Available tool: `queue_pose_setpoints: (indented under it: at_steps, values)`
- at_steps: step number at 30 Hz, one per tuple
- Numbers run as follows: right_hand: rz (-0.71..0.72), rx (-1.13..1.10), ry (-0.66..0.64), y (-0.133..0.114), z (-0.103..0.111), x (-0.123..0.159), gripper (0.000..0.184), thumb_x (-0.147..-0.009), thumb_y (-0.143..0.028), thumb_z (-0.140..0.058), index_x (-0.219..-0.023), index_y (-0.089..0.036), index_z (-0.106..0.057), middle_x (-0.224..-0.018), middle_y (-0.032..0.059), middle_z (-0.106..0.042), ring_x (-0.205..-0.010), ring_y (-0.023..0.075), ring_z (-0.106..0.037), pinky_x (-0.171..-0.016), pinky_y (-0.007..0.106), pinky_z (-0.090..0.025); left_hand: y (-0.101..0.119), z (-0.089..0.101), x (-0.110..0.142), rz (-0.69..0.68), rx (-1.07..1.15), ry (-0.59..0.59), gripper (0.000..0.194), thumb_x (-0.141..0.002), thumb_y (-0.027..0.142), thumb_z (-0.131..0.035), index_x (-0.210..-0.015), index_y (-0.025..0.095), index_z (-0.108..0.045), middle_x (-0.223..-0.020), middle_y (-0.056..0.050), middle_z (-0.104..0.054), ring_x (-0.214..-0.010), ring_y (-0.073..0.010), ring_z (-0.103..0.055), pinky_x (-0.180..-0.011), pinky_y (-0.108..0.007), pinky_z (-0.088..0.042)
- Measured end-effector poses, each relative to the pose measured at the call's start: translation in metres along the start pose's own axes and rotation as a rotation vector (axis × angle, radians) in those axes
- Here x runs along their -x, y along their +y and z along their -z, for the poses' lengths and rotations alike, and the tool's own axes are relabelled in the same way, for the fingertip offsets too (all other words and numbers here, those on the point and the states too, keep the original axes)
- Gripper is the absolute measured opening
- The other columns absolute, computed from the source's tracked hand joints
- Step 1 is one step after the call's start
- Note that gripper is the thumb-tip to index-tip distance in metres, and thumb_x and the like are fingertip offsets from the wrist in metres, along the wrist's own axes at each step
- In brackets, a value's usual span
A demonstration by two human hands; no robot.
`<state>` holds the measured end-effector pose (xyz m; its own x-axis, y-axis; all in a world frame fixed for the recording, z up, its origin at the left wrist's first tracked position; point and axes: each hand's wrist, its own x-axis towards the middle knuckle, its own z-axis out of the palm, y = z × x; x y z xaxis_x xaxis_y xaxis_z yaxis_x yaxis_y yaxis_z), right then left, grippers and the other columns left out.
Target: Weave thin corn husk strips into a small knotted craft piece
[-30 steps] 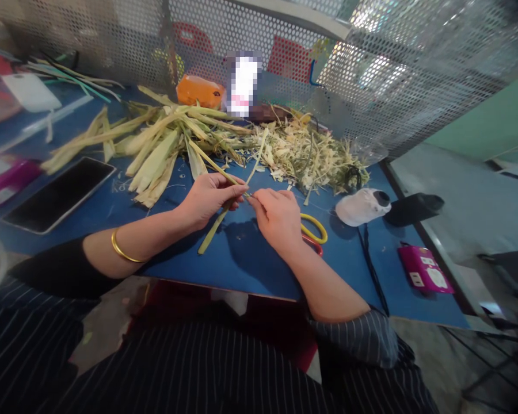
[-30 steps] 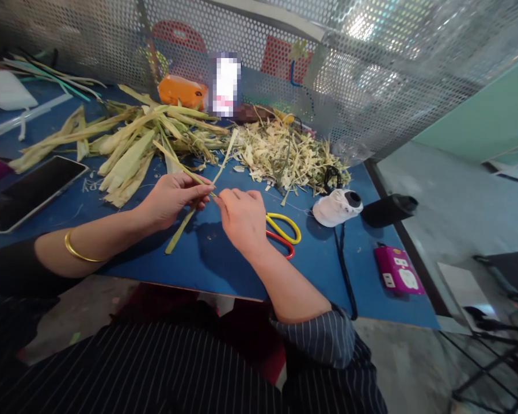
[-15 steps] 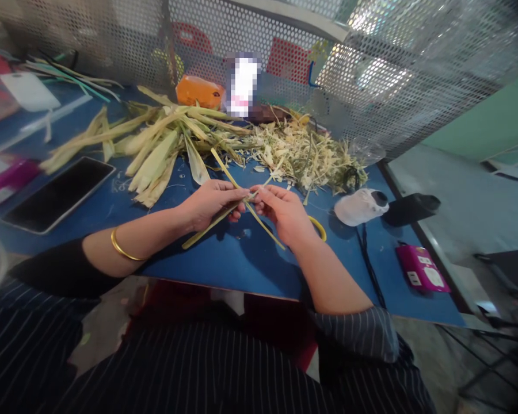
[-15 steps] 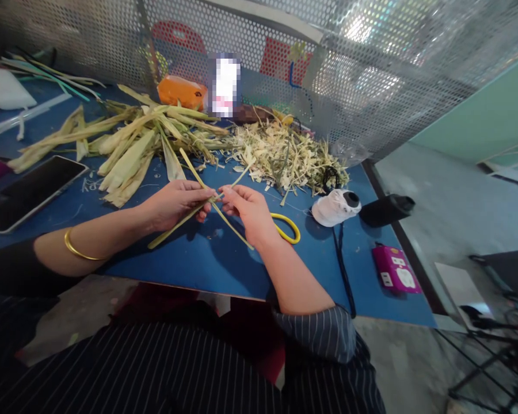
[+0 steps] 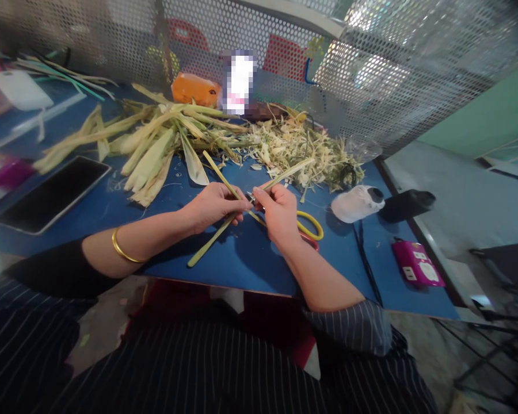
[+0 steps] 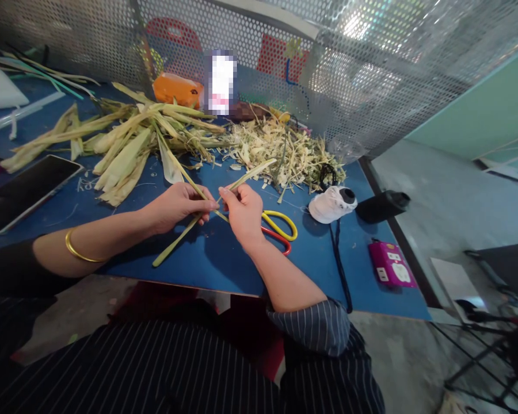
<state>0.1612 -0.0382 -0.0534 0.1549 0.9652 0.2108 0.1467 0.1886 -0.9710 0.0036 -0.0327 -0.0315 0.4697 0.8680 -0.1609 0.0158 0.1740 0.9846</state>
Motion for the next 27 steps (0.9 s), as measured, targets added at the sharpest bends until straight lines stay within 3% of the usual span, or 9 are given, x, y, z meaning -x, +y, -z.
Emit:
queue_pose_setpoints:
  at_steps: [4, 8, 9, 14, 18, 23, 27]
  values:
    - [0.113, 0.130, -0.047, -0.004, 0.010, -0.007, 0.020, -0.086, -0.038, -0.057, -0.078, -0.020, -0.062, -0.067, -0.0017, -0.061, -0.062, 0.0125, -0.057, -0.066, 0.029, -0.047, -0.002, 0.006, -0.004, 0.031, 0.091, 0.064, 0.025, -0.074, 0.037, -0.075, -0.078, 0.012, -0.072, -0.068, -0.007, -0.071, -0.059, -0.0115, -0.063, -0.059, -0.022, -0.049]
    - [0.399, 0.403, 0.156, -0.016, 0.017, -0.002, 0.021, -0.088, -0.040, -0.055, -0.090, -0.021, -0.063, -0.086, 0.0039, -0.066, -0.081, 0.0164, -0.059, -0.080, 0.032, -0.045, -0.001, 0.012, -0.010, -0.021, 0.264, 0.166, 0.027, -0.071, 0.032, -0.078, -0.090, 0.014, -0.073, -0.080, -0.007, -0.075, -0.076, -0.0164, -0.069, -0.073, -0.027, -0.053]
    - [0.430, 0.454, 0.149, -0.018, 0.016, 0.001, 0.022, -0.089, -0.040, -0.054, -0.088, -0.020, -0.063, -0.085, 0.0040, -0.066, -0.081, 0.0164, -0.059, -0.079, 0.032, -0.044, -0.001, 0.012, -0.011, -0.047, 0.294, 0.184, 0.027, -0.070, 0.029, -0.079, -0.091, 0.014, -0.072, -0.080, -0.007, -0.075, -0.077, -0.0166, -0.070, -0.075, -0.028, -0.054]
    - [0.159, 0.453, -0.279, -0.016, 0.000, 0.012, 0.030, -0.087, -0.043, -0.056, -0.070, -0.019, -0.061, -0.062, -0.0019, -0.059, -0.059, 0.0121, -0.051, -0.060, 0.026, -0.039, -0.006, 0.004, -0.013, -0.104, 0.385, 0.234, 0.025, -0.069, 0.019, -0.078, -0.091, 0.012, -0.069, -0.078, -0.007, -0.074, -0.075, -0.0157, -0.069, -0.077, -0.029, -0.054]
    - [0.040, 0.296, -0.295, -0.012, -0.002, 0.011, 0.028, -0.088, -0.038, -0.053, -0.068, -0.020, -0.056, -0.058, -0.0035, -0.056, -0.055, 0.0124, -0.053, -0.058, 0.026, -0.040, -0.007, 0.005, -0.013, -0.121, 0.377, 0.183, 0.033, -0.070, 0.020, -0.078, -0.101, 0.012, -0.069, -0.085, -0.007, -0.075, -0.075, -0.0140, -0.069, -0.075, -0.027, -0.055]
    - [0.193, 0.377, -0.192, -0.020, 0.011, 0.008, 0.029, -0.094, -0.037, -0.043, -0.072, -0.022, -0.055, -0.055, -0.0034, -0.054, -0.055, 0.0131, -0.053, -0.062, 0.027, -0.040, 0.008, 0.023, -0.012, -0.081, 0.295, 0.143, 0.040, -0.078, 0.025, -0.073, -0.115, 0.015, -0.065, -0.090, -0.008, -0.075, -0.068, -0.0135, -0.070, -0.070, -0.026, -0.056]
    - [0.339, 0.557, -0.299, -0.025, 0.014, 0.008, 0.029, -0.095, -0.033, -0.042, -0.071, -0.022, -0.052, -0.061, -0.0008, -0.056, -0.062, 0.0147, -0.053, -0.065, 0.028, -0.038, 0.018, 0.033, -0.010, 0.001, 0.213, -0.003, 0.046, -0.085, 0.049, -0.060, -0.111, 0.012, -0.067, -0.082, -0.011, -0.073, -0.063, -0.0163, -0.069, -0.057, -0.025, -0.054]
